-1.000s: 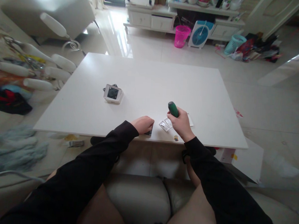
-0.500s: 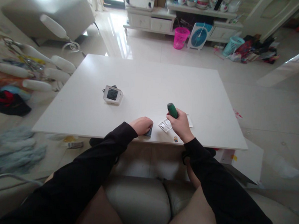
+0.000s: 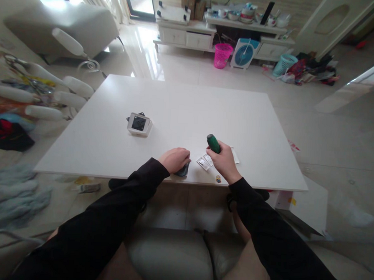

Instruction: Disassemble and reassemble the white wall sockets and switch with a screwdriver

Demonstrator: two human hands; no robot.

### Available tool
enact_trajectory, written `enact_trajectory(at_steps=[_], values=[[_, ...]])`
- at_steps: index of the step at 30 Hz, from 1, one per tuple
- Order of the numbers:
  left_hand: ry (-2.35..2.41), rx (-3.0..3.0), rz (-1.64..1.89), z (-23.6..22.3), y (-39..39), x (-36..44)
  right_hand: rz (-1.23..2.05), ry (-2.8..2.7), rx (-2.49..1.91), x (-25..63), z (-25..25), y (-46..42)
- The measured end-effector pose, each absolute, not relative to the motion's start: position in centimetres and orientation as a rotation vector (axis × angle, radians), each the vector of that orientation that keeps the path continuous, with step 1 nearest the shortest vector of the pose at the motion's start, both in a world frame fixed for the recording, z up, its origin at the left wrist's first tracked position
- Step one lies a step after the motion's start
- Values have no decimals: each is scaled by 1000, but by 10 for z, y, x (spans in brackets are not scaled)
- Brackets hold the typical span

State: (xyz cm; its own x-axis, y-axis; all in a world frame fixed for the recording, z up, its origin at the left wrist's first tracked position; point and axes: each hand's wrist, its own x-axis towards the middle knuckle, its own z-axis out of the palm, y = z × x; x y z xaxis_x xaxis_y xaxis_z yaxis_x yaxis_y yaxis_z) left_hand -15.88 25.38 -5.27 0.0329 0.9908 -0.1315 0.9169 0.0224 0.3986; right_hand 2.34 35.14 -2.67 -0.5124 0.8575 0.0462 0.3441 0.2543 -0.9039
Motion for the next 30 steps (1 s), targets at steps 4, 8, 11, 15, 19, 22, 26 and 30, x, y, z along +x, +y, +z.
enact_trajectory(at_steps=[4,8,11,15,19,22,26,30], values=[[1823,1546,807,-39,255,-161,1217,-2088,-1061,25,-31,351],[1661,1302,1078,-35,257,-162,1204,-2235,-968,25,-33,349],[1573,1190,1121,-36,257,-162,1180,-2269,-948,24,-32,347],[1487,1085,1171,-35,255,-162,1142,-2316,-916,24,-30,346],[1491,1098,1182,-31,254,-161,1151,-2338,-882,24,-31,346],[1524,1130,1169,-31,253,-160,1159,-2325,-866,23,-29,344],[1539,1173,1154,-34,253,-160,1162,-2314,-825,23,-27,343],[1568,1229,1132,-35,252,-160,1160,-2299,-802,24,-26,344]])
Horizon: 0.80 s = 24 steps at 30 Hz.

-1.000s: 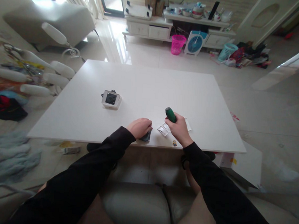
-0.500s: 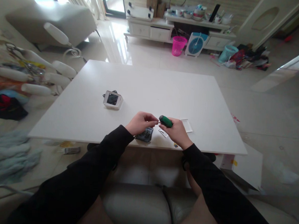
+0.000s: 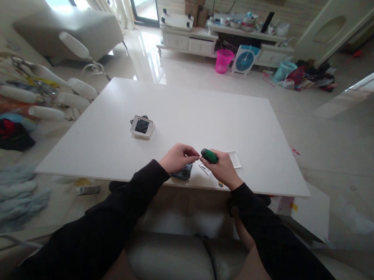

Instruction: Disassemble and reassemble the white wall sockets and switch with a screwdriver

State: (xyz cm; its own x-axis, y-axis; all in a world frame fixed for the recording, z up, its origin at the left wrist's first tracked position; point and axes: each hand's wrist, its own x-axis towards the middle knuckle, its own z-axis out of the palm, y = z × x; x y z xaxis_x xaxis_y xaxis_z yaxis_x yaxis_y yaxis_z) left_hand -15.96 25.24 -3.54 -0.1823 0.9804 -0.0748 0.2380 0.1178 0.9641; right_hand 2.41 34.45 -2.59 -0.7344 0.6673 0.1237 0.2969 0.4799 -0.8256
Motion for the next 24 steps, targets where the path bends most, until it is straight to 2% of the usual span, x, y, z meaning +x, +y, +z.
enact_trajectory(at_steps=[7,11,15,18,24], values=[[1599,1315,1018,-34,252,-154,1229,-2443,-743,29,-24,349],[1638,1338,956,-39,251,-158,1060,-2587,-903,34,-30,359],[1819,1668,524,-44,244,-167,712,-2783,-1350,37,-48,369],[1833,1847,152,-47,235,-166,637,-2866,-1513,37,-63,370],[1873,1956,-42,-52,223,-155,604,-2904,-1590,33,-80,361]])
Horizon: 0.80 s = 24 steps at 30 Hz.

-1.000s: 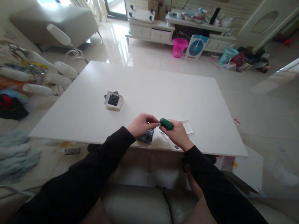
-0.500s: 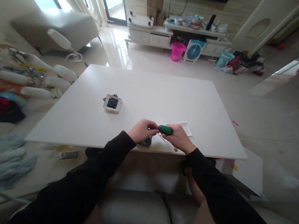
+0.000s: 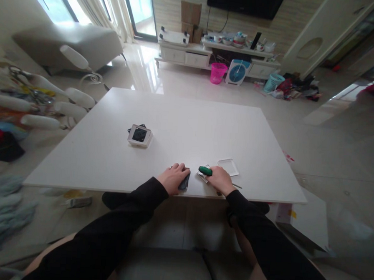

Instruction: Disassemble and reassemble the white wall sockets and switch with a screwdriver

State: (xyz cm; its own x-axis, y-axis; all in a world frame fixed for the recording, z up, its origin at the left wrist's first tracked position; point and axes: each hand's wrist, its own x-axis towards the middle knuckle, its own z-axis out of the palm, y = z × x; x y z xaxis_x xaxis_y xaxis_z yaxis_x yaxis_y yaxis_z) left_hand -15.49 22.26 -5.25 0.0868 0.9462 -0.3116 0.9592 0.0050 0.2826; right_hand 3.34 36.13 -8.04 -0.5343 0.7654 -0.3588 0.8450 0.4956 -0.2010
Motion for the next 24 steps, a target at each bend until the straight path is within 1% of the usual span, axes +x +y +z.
enact_trajectory(at_steps=[6,15,20,24], values=[[1902,1997,-61,-56,221,-153,-554,2537,1373,30,-77,360],[1867,1984,-48,-54,227,-157,-583,2647,1502,37,-44,370],[1861,1994,-68,-44,229,-154,-504,2694,1472,41,-31,368],[1855,1974,15,-40,231,-158,-470,2720,1460,43,-26,366]])
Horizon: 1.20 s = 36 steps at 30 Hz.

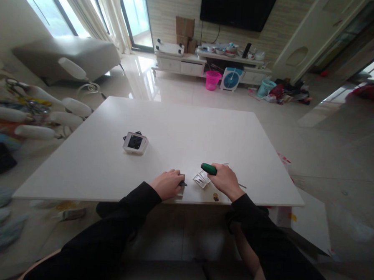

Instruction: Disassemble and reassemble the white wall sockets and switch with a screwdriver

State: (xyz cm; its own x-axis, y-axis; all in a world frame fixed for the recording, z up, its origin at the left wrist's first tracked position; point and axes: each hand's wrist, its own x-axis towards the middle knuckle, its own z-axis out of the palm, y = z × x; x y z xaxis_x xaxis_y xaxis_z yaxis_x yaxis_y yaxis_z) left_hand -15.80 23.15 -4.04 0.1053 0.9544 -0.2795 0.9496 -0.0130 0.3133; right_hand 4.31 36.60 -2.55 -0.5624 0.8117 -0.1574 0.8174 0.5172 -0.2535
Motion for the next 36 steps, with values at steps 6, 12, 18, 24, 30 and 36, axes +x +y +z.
enact_trajectory(at_steps=[6,12,18,24,30,36], values=[[1877,1863,292,-34,239,-181,-497,2758,1461,44,-16,364],[2140,1564,667,-20,241,-203,-504,2798,1465,47,-13,362],[2209,1343,802,-16,241,-211,-498,2782,1431,46,-16,360],[2164,1401,765,-19,240,-210,-481,2792,1327,43,-21,356],[2161,1455,615,-19,238,-202,-482,2814,1221,41,-26,351],[2080,1589,542,-30,240,-195,-472,2849,1089,39,-28,342]])
